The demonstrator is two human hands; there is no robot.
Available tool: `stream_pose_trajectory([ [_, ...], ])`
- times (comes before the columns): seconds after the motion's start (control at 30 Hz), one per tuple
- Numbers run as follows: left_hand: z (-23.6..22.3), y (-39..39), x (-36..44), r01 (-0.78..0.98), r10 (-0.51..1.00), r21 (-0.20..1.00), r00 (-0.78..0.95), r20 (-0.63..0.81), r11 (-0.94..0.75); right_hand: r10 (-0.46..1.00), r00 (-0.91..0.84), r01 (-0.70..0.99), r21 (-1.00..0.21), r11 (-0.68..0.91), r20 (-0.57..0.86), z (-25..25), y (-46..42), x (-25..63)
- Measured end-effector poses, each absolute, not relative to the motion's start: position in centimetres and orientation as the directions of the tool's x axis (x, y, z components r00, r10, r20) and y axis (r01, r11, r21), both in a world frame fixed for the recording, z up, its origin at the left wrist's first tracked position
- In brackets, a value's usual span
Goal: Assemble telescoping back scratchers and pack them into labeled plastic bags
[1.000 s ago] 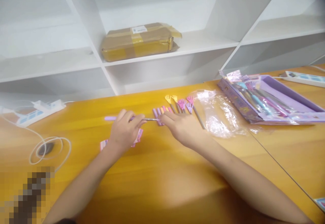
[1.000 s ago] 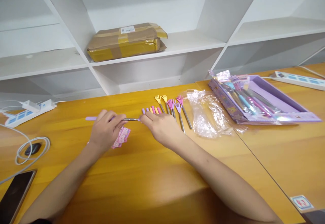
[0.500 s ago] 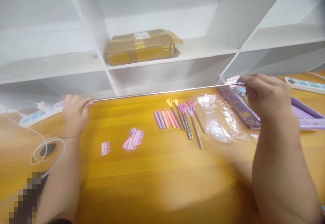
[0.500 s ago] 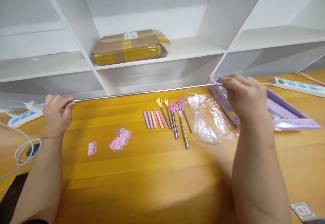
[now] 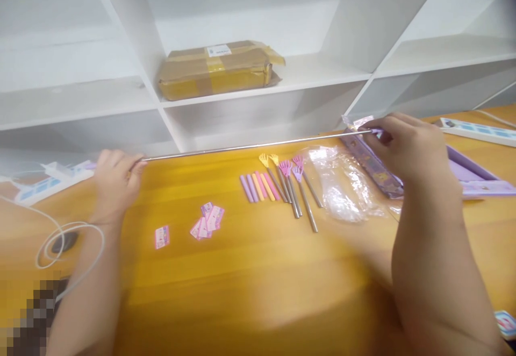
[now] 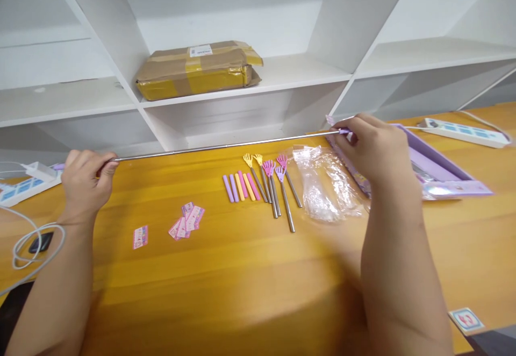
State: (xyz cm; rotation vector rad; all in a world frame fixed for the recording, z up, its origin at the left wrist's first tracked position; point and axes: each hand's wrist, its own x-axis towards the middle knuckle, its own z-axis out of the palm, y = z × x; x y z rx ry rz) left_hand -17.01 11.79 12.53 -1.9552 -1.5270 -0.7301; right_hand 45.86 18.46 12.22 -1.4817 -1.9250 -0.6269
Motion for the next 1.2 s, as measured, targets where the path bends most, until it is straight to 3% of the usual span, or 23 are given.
stream_pose_trajectory([
  [0.3, 12.0, 12.3, -16.6, 0.939, 0.603, -0.121, 0.301, 0.739, -0.320, 0.670, -0.116, 0.990, 0.031, 0.138, 0.734, 12.1, 18.1, 44.0],
  [0.67, 6.1, 8.0, -0.7, 0.893, 0.718, 0.066, 0.311, 0.623, -0.445, 0.618, -0.542, 0.815, 0.176, 0.552, 0.570, 7.1, 11.9, 27.0],
  [0.87, 4.2, 5.7, 2.2, 0.868, 0.801, 0.170, 0.334, 0.497, -0.467, 0.652, -0.588, 0.768, 0.077, 0.636, 0.477, 4.1, 8.7, 24.1],
  [1.03, 5.3, 5.2, 2.5, 0.873, 0.907, 0.279, 0.333, 0.259, -0.400, 0.697, -0.603, 0.754, -0.009, 0.657, 0.387, 2.8, 9.9, 24.4],
  [1.1, 6.7, 4.3, 2.3, 0.844, 0.934, 0.402, 0.330, 0.133, -0.355, 0.688, -0.623, 0.739, -0.008, 0.674, 0.373, 2.6, 10.2, 24.8],
  [1.2, 8.3, 2.7, 1.7, 0.697, 0.896, 0.683, 0.420, -0.142, -0.219, 0.636, -0.663, 0.687, -0.017, 0.726, 0.396, 2.3, 9.9, 26.5],
])
